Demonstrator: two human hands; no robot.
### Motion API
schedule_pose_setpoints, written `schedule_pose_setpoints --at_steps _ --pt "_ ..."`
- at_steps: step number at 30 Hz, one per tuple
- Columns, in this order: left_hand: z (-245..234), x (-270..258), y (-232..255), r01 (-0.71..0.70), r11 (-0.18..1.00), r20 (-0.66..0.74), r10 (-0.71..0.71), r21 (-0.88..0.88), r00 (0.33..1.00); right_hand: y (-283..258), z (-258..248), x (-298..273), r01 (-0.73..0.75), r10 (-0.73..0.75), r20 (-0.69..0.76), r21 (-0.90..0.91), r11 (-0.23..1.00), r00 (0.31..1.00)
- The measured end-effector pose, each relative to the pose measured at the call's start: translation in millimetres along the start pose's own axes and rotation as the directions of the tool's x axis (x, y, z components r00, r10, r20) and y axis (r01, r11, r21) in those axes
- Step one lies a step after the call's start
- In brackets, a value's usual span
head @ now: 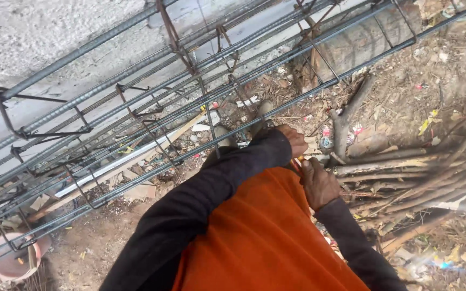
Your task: The person ties rebar rods and stirrups together using tie wire and pliers.
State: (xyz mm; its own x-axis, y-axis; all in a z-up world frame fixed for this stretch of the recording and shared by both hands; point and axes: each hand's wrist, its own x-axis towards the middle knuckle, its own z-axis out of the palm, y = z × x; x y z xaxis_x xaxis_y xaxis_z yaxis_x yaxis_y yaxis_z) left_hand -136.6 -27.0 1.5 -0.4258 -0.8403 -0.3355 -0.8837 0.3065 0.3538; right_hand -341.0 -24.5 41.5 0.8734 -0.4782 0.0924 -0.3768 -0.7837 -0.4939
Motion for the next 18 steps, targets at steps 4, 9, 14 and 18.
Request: schedule_pose_setpoints --at_steps 4,9,14,18 --pt "-40 -51 -2 -0.061 0.989 -0.361 0.106 0.136 0.927 17 24 -9 -0.696 0.494 0.49 0.527 0.488 0.718" --pt "-11 -31 -16 -0.075 0.986 0.037 0.07 0.146 0.997 16 20 2 -0.829 0.435 0.71 0.522 0.202 0.553" --pt "9 -15 -14 -0.036 0.997 0.064 0.032 0.062 0.997 -49 -41 37 -0.437 0.427 0.093 0.141 0.888 0.899" --pt "-30 -54 0 -0.003 0.972 -0.592 0.146 0.237 0.793 -48 -35 32 -0.533 0.508 0.208 0.091 0.841 0.836"
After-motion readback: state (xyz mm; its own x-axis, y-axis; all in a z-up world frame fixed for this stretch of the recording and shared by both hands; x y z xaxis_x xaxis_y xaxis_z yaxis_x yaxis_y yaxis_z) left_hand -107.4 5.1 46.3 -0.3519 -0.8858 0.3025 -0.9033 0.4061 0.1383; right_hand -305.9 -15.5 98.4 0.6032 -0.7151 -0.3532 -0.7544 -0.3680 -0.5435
